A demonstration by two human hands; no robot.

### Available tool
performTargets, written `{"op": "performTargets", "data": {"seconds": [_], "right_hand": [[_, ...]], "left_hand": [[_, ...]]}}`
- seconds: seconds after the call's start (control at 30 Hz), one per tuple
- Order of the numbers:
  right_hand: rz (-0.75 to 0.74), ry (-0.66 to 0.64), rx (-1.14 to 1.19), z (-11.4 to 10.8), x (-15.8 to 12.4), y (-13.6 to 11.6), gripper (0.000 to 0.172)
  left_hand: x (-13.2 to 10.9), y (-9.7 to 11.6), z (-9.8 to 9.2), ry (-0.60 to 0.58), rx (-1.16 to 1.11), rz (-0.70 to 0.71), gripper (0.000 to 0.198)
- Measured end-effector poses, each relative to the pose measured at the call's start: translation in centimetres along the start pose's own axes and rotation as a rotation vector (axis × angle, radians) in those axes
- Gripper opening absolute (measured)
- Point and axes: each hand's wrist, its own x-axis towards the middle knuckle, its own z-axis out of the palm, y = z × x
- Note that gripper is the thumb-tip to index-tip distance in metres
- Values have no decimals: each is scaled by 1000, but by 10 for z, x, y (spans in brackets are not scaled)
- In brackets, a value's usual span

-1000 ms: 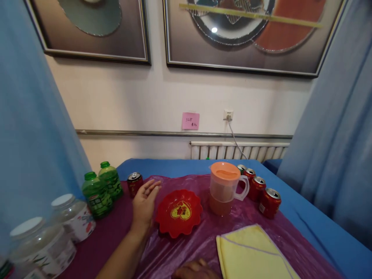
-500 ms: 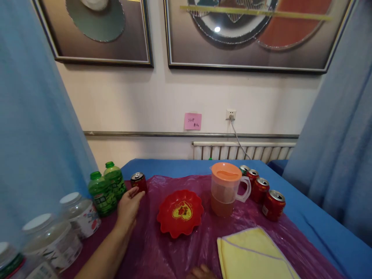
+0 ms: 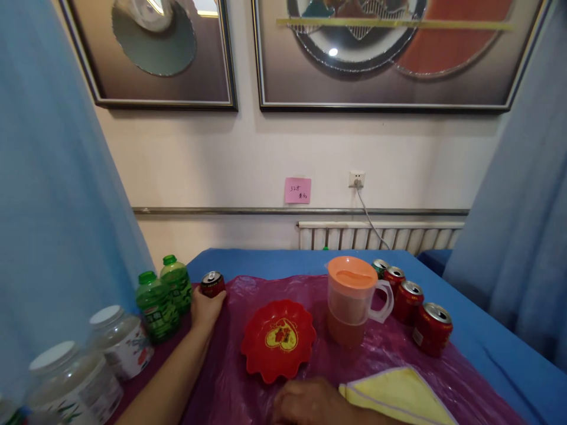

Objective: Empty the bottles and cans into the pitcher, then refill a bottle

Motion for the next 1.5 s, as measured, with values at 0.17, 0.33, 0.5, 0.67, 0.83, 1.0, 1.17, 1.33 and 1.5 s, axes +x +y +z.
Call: {"op": "performTargets", "data": {"seconds": [0.17,0.33,0.5,0.67,0.83,1.0,1.17,1.33,1.5], "right_hand": [[20,147,43,-7,6,17,14],[6,189,-29,-12,-6,27,13],[22,271,-50,-32,-2,18,15],[106,423,-73,-43,-1,11,46],[253,493,-45,-41,-2,8,87],[384,567,62,-35,1,9,95],[410,629,89,-34,2,9,75],[422,596,278,-50,2,10,72],[281,519,502,-62,2,11,75]], "left_hand": [[10,-1,3,37,51,-22,57],[12,-1,1,20,73,0,53],[1,16,-6,-7,77,47,49],[-69,59,-10,-57,-55,222,69],[-165,85,-11,-390,-246,411,65],[-213,91,-8,-417,-286,285,66],[-224,80,-2,-537,-319,276,71],[-194,61,-11,-882,-509,281,76],[-163,86,-28,-1177,-518,324,83]]}}
